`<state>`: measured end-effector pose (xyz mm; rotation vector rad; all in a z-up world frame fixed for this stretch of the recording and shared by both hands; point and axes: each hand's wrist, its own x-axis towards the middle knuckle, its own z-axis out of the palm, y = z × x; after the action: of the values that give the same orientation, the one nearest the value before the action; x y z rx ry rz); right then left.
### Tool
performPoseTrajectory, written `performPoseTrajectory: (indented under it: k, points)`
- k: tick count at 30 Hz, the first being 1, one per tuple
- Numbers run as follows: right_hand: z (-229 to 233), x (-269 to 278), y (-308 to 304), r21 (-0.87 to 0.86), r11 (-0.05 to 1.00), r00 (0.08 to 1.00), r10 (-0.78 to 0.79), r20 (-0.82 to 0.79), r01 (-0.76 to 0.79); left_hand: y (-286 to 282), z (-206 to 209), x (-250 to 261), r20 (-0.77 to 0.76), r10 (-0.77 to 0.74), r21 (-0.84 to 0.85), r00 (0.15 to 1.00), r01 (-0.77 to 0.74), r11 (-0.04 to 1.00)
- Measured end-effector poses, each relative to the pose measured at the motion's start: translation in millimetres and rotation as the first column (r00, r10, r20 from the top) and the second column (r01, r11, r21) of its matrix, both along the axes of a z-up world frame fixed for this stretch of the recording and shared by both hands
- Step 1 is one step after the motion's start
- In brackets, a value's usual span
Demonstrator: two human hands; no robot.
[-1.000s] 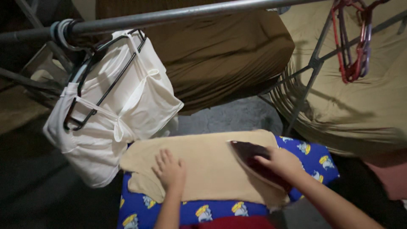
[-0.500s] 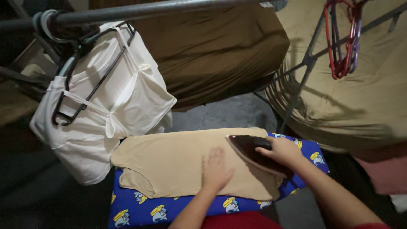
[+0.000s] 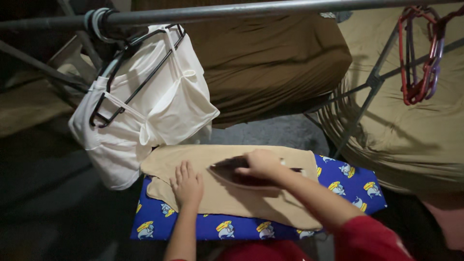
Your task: The person irons a beige t-shirt on a blue patterned ironing board, smoothing the fabric and using a steam iron to remove wrinkles. After ironing, the person places the shirt on a red hanger and hangs it on a metal rack. The person then picks up a pink t-shirt and places it on the ironing board.
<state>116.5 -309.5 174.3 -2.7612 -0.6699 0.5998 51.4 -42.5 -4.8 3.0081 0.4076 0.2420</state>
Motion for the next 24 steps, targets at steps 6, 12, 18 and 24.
performPoseTrajectory:
  k: [6, 12, 18, 24]
  points:
    - [-11, 3, 54, 0.032, 0.999, 0.999, -0.025, 0.033, 0.024, 26, -6, 25, -0.022, 0.055, -0.003, 0.998, -0.055, 0.998]
    - [-7, -19, 33, 0.044, 0.993, 0.994, -0.107, -0.009, 0.107, 45, -15, 35, 0.062, 0.044, -0.008, 0.997, -0.043, 0.999]
    - [1, -62, -27, 0.050, 0.989, 0.988, -0.137, -0.065, 0.141, 44, -15, 33, 0.061, 0.043, -0.025, 0.997, -0.041, 0.999]
    - [-1, -68, 0, 0.013, 0.976, 0.976, -0.215, -0.025, 0.216, 50, -14, 27, 0.076, 0.007, -0.056, 0.997, -0.003, 0.998]
